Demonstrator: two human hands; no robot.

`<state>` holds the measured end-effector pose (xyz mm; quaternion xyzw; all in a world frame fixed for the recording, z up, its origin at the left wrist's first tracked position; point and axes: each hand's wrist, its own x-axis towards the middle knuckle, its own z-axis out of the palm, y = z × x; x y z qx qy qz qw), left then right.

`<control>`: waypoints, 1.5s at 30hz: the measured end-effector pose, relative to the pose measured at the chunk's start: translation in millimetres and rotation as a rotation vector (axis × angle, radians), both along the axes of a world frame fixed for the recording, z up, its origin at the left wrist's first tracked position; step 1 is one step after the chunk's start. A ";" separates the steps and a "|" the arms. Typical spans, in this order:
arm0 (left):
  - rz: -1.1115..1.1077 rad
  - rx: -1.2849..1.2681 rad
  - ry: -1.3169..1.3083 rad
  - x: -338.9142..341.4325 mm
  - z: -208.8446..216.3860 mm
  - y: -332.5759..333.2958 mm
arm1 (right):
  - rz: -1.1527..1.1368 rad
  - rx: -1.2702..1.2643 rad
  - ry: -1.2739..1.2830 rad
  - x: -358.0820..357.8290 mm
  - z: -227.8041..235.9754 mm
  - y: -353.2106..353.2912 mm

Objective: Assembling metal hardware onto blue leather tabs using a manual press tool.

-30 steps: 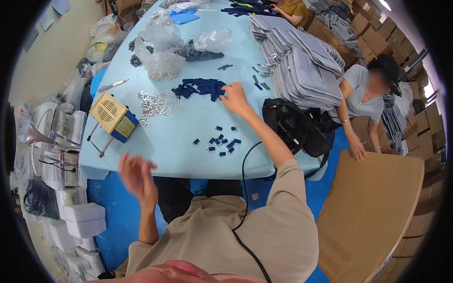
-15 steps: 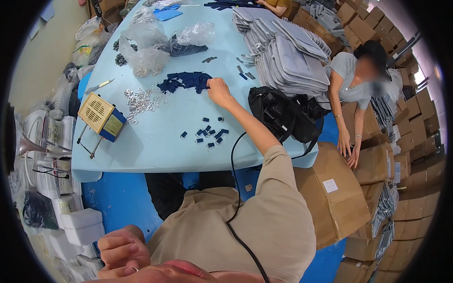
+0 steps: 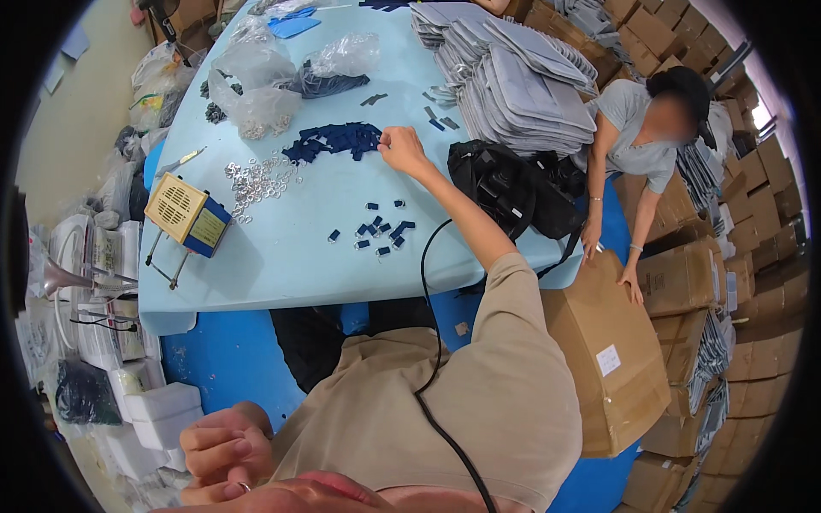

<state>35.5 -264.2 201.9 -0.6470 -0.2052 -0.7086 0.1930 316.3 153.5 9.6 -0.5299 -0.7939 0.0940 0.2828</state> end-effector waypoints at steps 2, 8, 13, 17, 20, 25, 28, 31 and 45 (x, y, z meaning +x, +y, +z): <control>-0.140 -0.049 0.067 -6.0 -3.0 -2.2 | 0.000 0.065 0.052 7.4 2.4 -4.5; -0.120 0.090 -0.059 -2.0 -6.6 6.0 | 0.124 -0.280 0.682 -14.6 39.6 -40.3; -0.116 0.033 0.042 8.1 -0.9 14.7 | 0.240 -0.476 0.860 -47.4 79.9 -95.1; -0.726 -0.260 -0.361 -10.5 -38.3 -3.4 | 0.398 -0.553 0.882 -94.2 85.4 -121.4; 0.282 -0.413 -0.062 -32.3 -52.9 42.7 | 0.526 -0.602 0.951 -130.8 79.5 -138.5; -0.057 -1.068 -0.738 -48.6 -138.3 132.9 | 0.659 -0.726 0.921 -159.9 55.0 -148.5; -0.110 -1.159 -0.868 -49.6 -177.4 148.0 | 0.618 -0.668 0.849 -167.8 28.4 -147.0; -0.170 -1.193 -0.924 -44.1 -185.2 151.9 | 0.595 -0.740 0.896 -167.9 12.8 -144.9; -0.397 -1.400 -1.075 -48.7 -200.8 160.0 | 0.601 -0.883 0.931 -168.8 -16.7 -142.7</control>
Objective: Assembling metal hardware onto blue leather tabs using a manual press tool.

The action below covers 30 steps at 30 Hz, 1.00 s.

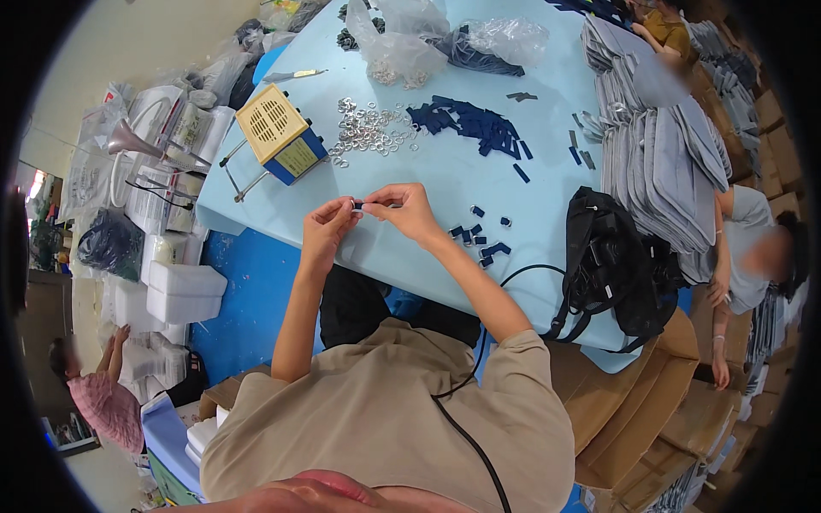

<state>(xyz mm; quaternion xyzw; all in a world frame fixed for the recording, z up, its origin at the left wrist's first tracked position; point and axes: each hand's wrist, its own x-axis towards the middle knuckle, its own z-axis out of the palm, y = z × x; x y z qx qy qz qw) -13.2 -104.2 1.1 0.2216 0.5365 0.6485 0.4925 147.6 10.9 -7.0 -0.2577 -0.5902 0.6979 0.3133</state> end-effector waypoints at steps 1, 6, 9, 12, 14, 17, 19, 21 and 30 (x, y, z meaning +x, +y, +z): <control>-0.020 -0.018 -0.025 -1.7 -2.5 -1.0 | -0.008 0.015 -0.010 -0.5 -0.2 -0.5; -0.052 -0.028 -0.221 -3.8 -4.3 -4.5 | -0.023 0.099 -0.022 3.0 3.5 -0.5; -0.069 -0.047 -0.287 -3.9 -4.5 -6.4 | -0.005 0.133 -0.020 4.5 5.0 -3.4; -0.088 -0.048 -0.348 -5.4 -5.7 -5.6 | 0.005 0.170 0.004 4.3 5.2 -4.0; -0.102 -0.043 -0.393 -6.2 -7.0 -5.8 | 0.008 0.182 0.004 4.1 5.7 -3.9; -0.114 -0.072 -0.339 -4.1 -2.8 -5.8 | -0.008 0.196 0.001 5.6 6.5 -2.4; -0.159 -0.063 -0.327 -2.2 0.7 -6.8 | -0.015 0.230 -0.037 6.5 9.5 -2.6; -0.144 -0.054 -0.210 0.4 -0.4 -6.0 | -0.014 0.257 0.008 5.6 6.5 -1.9; 0.107 0.098 0.409 21.9 -9.6 1.2 | -0.090 0.221 0.056 0.0 -6.6 -5.6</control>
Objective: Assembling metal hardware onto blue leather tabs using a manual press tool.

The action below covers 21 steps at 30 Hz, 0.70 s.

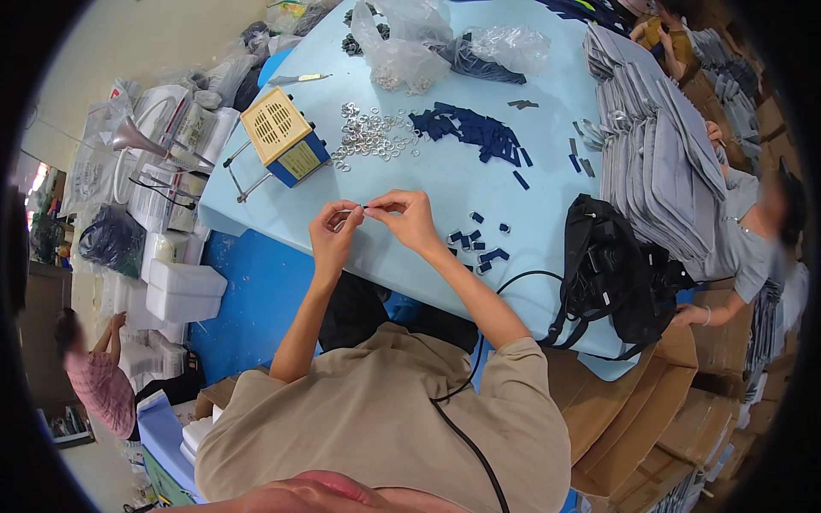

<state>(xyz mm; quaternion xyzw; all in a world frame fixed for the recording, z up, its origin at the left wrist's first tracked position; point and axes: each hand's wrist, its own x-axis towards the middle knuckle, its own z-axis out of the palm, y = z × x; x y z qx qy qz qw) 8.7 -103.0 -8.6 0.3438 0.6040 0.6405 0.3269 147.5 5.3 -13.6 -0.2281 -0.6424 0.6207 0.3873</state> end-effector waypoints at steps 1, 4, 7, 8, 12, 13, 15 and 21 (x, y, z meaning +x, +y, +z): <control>0.013 0.049 0.025 2.1 -0.8 0.7 | -0.007 -0.015 0.016 -0.7 -0.9 0.0; 0.034 0.135 0.039 6.3 -0.3 3.4 | -0.011 -0.043 0.013 -0.2 -2.0 2.2; -0.008 0.074 -0.033 11.5 6.3 3.0 | 0.024 -0.156 -0.015 1.6 -1.2 1.6; -0.010 0.075 -0.032 12.0 7.1 3.6 | 0.023 -0.155 -0.014 1.3 -2.2 0.6; -0.031 0.096 0.045 7.3 4.9 3.4 | 0.054 -0.131 -0.018 -0.1 -2.0 -3.6; -0.028 0.103 0.072 5.1 2.5 3.0 | 0.050 -0.116 -0.037 -0.1 -0.3 -4.8; -0.006 0.110 0.072 4.8 0.3 3.2 | 0.012 -0.090 -0.042 1.0 7.3 -7.6; 0.016 0.038 0.033 6.6 6.0 3.5 | -0.051 0.051 -0.027 4.1 10.8 -4.4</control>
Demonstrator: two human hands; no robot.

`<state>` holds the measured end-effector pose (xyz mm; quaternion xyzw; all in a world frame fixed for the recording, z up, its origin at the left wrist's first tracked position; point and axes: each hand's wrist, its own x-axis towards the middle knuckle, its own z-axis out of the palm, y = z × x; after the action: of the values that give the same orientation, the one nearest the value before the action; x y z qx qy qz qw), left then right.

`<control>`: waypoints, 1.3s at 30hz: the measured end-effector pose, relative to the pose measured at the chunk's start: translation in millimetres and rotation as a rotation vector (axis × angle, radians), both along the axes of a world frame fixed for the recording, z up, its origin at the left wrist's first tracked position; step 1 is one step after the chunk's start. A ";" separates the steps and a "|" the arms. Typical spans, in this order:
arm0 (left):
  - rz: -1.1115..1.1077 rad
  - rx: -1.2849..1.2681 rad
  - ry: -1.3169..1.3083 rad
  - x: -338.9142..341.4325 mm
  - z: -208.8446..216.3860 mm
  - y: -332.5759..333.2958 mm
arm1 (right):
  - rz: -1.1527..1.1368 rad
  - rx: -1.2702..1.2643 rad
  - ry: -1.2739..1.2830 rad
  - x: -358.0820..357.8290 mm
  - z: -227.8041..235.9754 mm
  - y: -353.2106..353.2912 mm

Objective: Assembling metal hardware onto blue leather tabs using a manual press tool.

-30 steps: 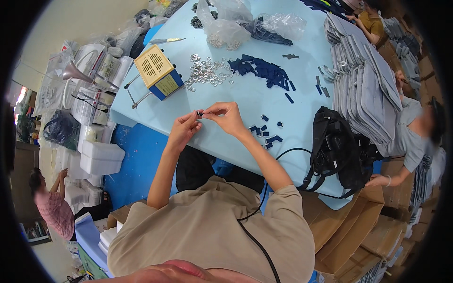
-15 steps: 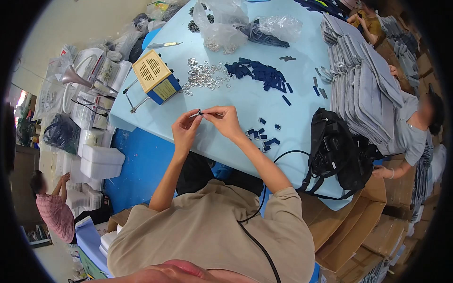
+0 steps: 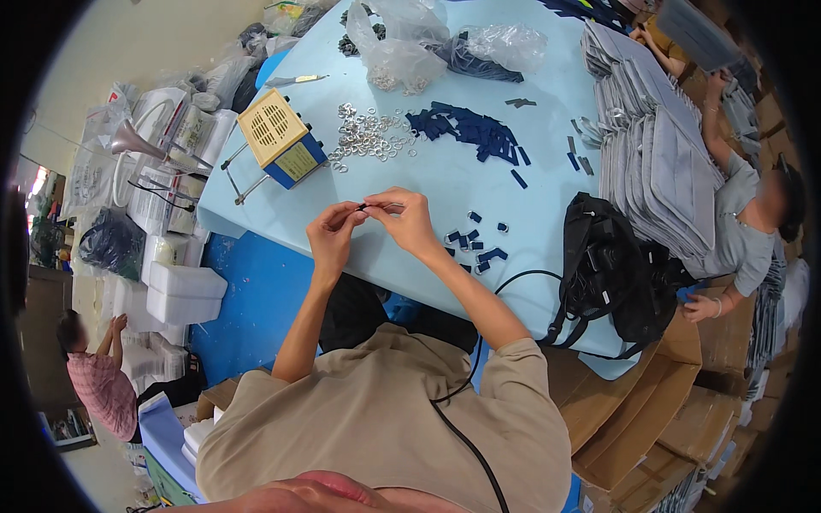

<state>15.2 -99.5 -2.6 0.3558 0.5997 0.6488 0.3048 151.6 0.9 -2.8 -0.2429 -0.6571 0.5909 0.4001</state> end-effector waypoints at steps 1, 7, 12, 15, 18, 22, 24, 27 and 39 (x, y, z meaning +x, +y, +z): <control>0.010 -0.015 0.054 -2.3 -1.6 -0.3 | 0.008 0.008 0.010 -0.5 0.2 0.2; -0.013 0.118 0.051 -8.8 -7.6 1.8 | 0.048 0.026 0.040 0.3 -1.6 2.3; -0.089 0.049 -0.087 -13.9 -9.9 -1.8 | 0.092 -0.030 0.038 1.6 -3.5 5.9; -0.120 0.054 -0.116 -15.5 -8.1 -2.6 | 0.119 -0.088 0.051 2.2 -2.3 7.5; -0.113 0.027 -0.083 -17.5 -4.8 -2.9 | 0.153 -0.145 0.067 0.7 -4.6 7.0; -0.066 0.019 0.044 -16.9 -4.8 -4.8 | 0.186 -0.116 0.036 0.8 -8.9 7.6; -0.037 0.018 0.090 -14.3 -3.0 -6.0 | 0.188 -0.124 0.037 0.8 -6.8 6.0; -0.011 0.021 0.153 -13.1 -0.1 -7.2 | 0.189 -0.138 0.040 0.8 -5.8 5.7; 0.118 0.102 0.419 -7.7 12.6 -10.7 | 0.169 -0.132 0.083 -0.2 1.5 1.6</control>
<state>7.5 -110.3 10.1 0.4621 0.6361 0.6069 0.1164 151.3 2.4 -1.3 -0.1875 -0.6176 0.6743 0.3588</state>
